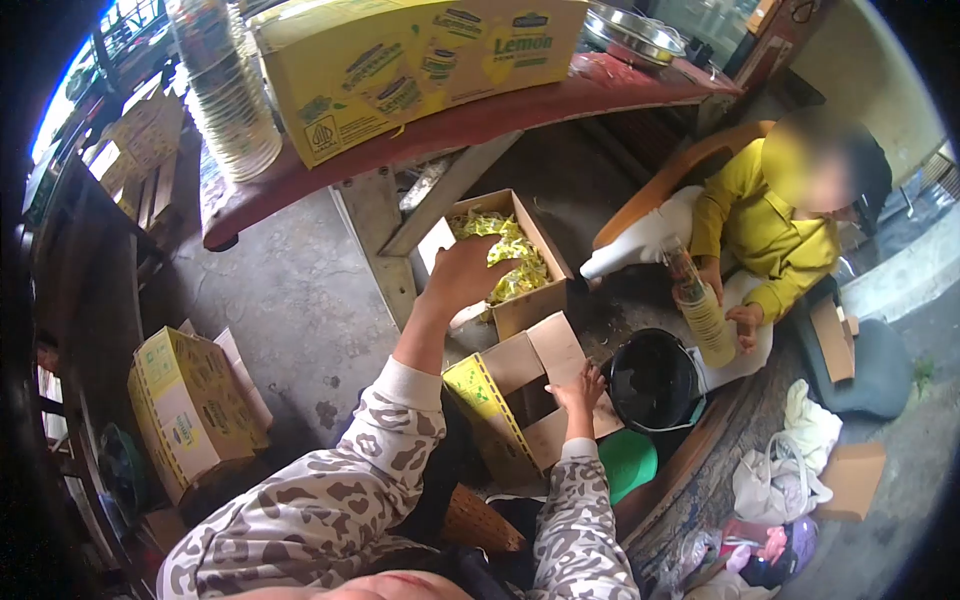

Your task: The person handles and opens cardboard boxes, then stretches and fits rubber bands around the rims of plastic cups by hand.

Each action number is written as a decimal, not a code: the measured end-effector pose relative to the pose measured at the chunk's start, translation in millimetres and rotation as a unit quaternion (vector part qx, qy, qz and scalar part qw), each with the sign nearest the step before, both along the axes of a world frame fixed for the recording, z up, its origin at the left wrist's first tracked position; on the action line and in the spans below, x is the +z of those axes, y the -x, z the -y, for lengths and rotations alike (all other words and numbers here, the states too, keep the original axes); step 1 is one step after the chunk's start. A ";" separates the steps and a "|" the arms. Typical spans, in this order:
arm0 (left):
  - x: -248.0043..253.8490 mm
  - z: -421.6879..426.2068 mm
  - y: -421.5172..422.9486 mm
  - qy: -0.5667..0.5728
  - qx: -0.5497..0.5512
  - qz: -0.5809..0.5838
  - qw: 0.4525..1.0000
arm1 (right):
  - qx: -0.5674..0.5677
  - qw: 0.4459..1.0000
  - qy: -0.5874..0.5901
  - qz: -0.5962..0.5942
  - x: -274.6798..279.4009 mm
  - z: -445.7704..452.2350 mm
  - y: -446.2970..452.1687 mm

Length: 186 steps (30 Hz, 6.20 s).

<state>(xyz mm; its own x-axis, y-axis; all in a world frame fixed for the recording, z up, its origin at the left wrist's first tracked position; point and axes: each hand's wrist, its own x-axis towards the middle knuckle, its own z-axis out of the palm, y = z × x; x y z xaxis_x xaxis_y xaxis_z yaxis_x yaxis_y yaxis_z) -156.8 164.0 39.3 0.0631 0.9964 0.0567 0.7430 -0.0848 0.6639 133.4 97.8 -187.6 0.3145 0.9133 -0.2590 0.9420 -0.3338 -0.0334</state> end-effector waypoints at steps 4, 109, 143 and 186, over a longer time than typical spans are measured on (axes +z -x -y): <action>-1.9 -1.2 0.2 0.007 0.006 0.005 1.000 | 0.014 0.999 -0.028 -0.013 2.8 5.5 13.7; 147.2 269.0 142.9 -0.046 0.041 0.486 0.872 | -0.053 0.587 -0.568 -0.575 281.8 272.7 -43.9; -93.6 439.4 427.1 -0.109 0.580 0.581 0.560 | -0.171 0.568 -0.495 -0.635 241.7 245.2 -49.4; 108.2 98.5 119.5 -0.410 0.171 0.106 0.890 | -0.224 0.694 -0.400 -0.555 215.0 243.7 -28.0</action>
